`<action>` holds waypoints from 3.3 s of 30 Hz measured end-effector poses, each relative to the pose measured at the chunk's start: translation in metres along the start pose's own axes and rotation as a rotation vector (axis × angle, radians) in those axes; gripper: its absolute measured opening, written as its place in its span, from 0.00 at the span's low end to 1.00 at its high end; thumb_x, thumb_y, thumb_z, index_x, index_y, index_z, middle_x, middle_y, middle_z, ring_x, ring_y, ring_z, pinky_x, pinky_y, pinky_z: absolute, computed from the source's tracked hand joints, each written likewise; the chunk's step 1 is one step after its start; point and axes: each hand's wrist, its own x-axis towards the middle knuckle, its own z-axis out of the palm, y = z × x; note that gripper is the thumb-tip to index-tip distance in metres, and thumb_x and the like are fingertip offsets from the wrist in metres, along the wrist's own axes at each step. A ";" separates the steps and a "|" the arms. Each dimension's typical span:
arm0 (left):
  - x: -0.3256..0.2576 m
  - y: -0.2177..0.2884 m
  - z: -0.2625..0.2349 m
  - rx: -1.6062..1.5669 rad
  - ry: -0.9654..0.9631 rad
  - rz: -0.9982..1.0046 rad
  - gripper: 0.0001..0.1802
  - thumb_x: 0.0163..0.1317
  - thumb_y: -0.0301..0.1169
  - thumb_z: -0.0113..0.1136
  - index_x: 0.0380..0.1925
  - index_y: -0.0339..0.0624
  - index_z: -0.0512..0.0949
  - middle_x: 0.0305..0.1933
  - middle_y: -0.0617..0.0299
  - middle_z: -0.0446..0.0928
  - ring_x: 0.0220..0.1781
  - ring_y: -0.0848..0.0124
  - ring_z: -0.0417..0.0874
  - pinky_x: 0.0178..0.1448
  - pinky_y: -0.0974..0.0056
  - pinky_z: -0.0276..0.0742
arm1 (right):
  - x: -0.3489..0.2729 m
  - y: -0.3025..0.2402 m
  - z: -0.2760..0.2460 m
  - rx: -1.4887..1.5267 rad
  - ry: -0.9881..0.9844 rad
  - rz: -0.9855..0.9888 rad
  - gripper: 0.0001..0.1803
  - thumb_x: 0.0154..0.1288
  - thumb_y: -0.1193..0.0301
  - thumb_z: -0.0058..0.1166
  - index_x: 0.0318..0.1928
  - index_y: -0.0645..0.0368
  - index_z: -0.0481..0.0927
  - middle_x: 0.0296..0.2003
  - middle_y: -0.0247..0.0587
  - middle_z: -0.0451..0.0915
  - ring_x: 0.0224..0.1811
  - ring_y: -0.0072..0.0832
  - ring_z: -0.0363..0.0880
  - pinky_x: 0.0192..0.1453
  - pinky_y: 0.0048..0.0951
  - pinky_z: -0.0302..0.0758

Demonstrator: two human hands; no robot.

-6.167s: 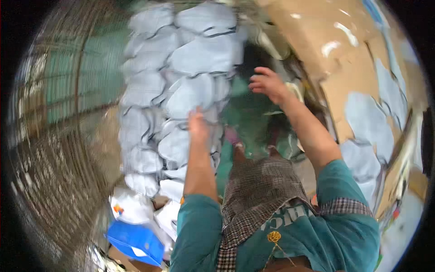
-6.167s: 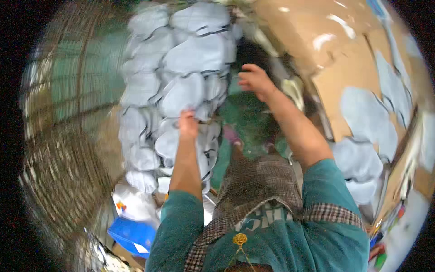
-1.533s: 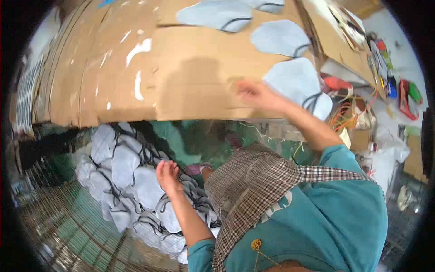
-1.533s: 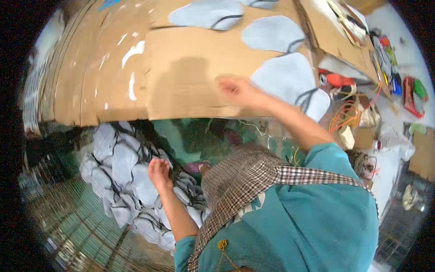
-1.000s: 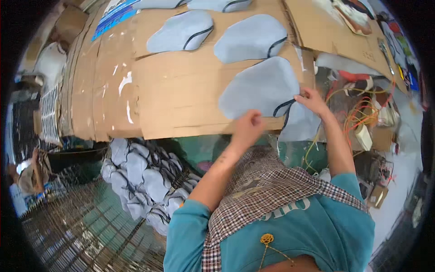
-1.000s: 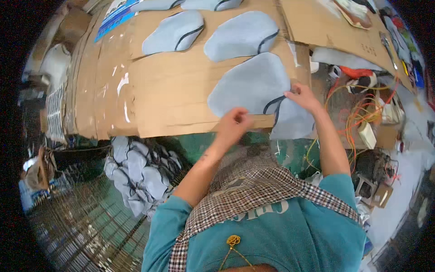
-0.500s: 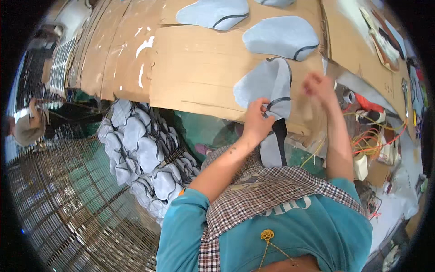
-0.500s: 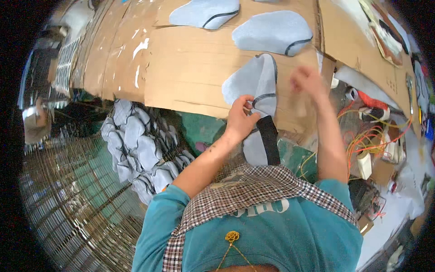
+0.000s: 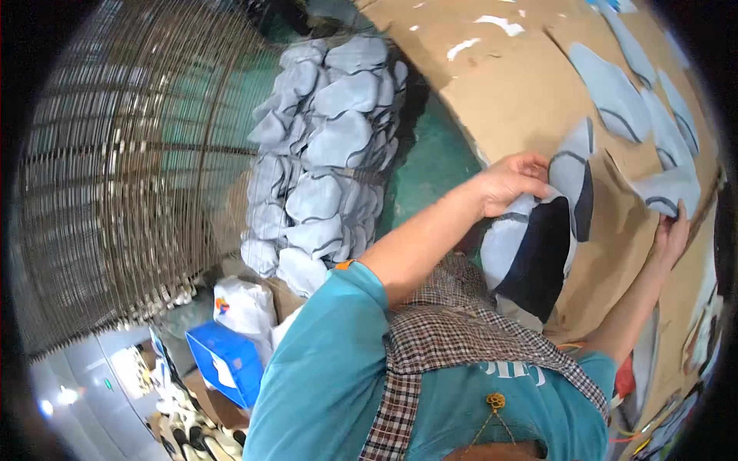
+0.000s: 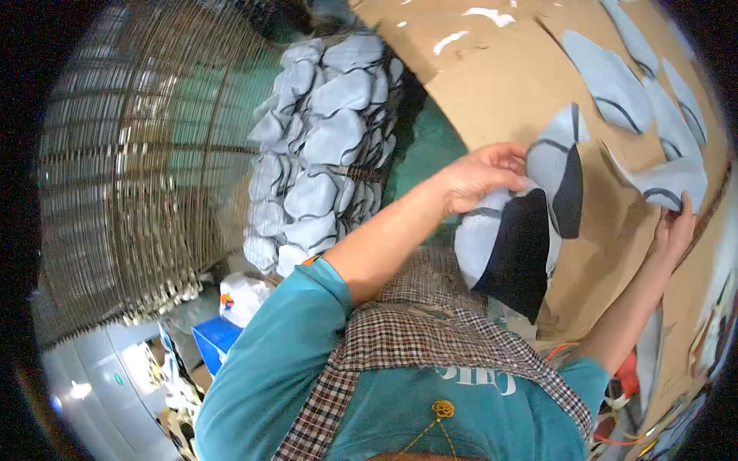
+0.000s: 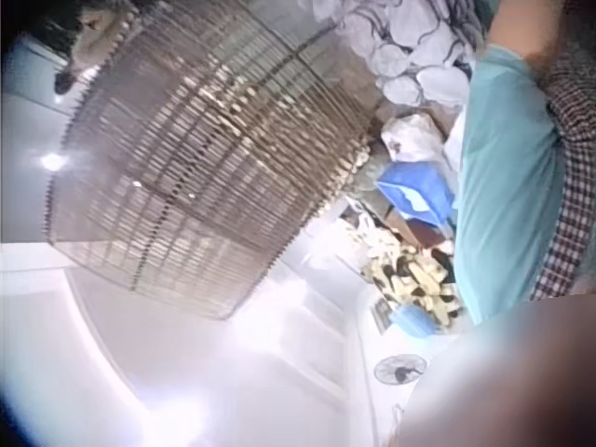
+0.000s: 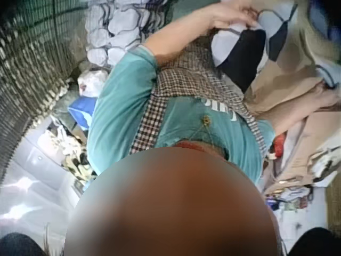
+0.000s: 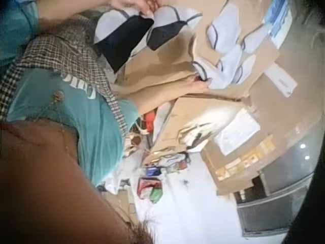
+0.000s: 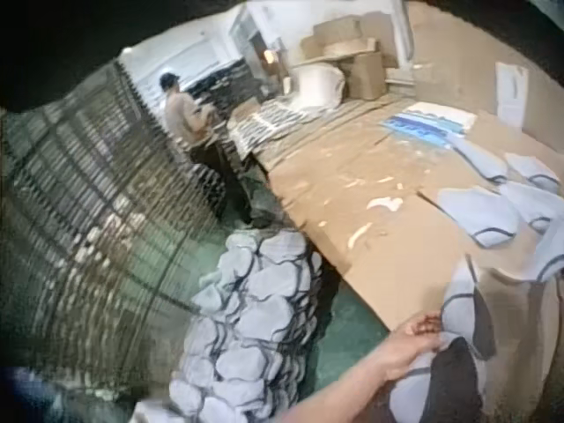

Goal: Organizing shoe upper components and applying adhesive using an industrial spray gun on a workbench.

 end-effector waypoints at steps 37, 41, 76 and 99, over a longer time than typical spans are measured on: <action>-0.620 -0.130 -0.565 0.935 1.766 -0.159 0.34 0.49 0.38 0.53 0.57 0.46 0.55 0.56 0.56 0.61 0.52 0.57 0.65 0.53 0.41 0.54 | -0.727 0.682 0.462 -0.777 -1.155 0.790 0.19 0.57 0.64 0.49 0.46 0.58 0.66 0.35 0.40 0.71 0.29 0.23 0.71 0.30 0.23 0.70; -0.644 -0.122 -0.575 -0.164 1.954 0.712 0.32 0.53 0.33 0.53 0.56 0.39 0.52 0.38 0.57 0.70 0.37 0.70 0.71 0.43 0.62 0.66 | -0.726 0.643 0.458 -0.801 -1.169 0.890 0.16 0.57 0.67 0.48 0.45 0.58 0.67 0.34 0.41 0.72 0.29 0.25 0.73 0.31 0.23 0.71; -0.850 -0.052 -0.488 0.289 1.535 0.001 0.21 0.56 0.31 0.53 0.51 0.38 0.68 0.34 0.69 0.72 0.34 0.80 0.67 0.38 0.75 0.64 | -0.677 0.610 0.696 -0.722 -1.314 0.446 0.13 0.50 0.72 0.54 0.37 0.64 0.74 0.33 0.40 0.76 0.32 0.28 0.75 0.35 0.28 0.74; -0.695 -0.067 -0.567 1.226 2.027 -0.307 0.32 0.43 0.42 0.61 0.51 0.49 0.66 0.54 0.45 0.63 0.52 0.50 0.66 0.50 0.50 0.65 | -0.700 0.704 0.614 -0.729 -1.004 0.769 0.16 0.50 0.65 0.58 0.37 0.61 0.72 0.25 0.33 0.72 0.22 0.19 0.66 0.26 0.21 0.67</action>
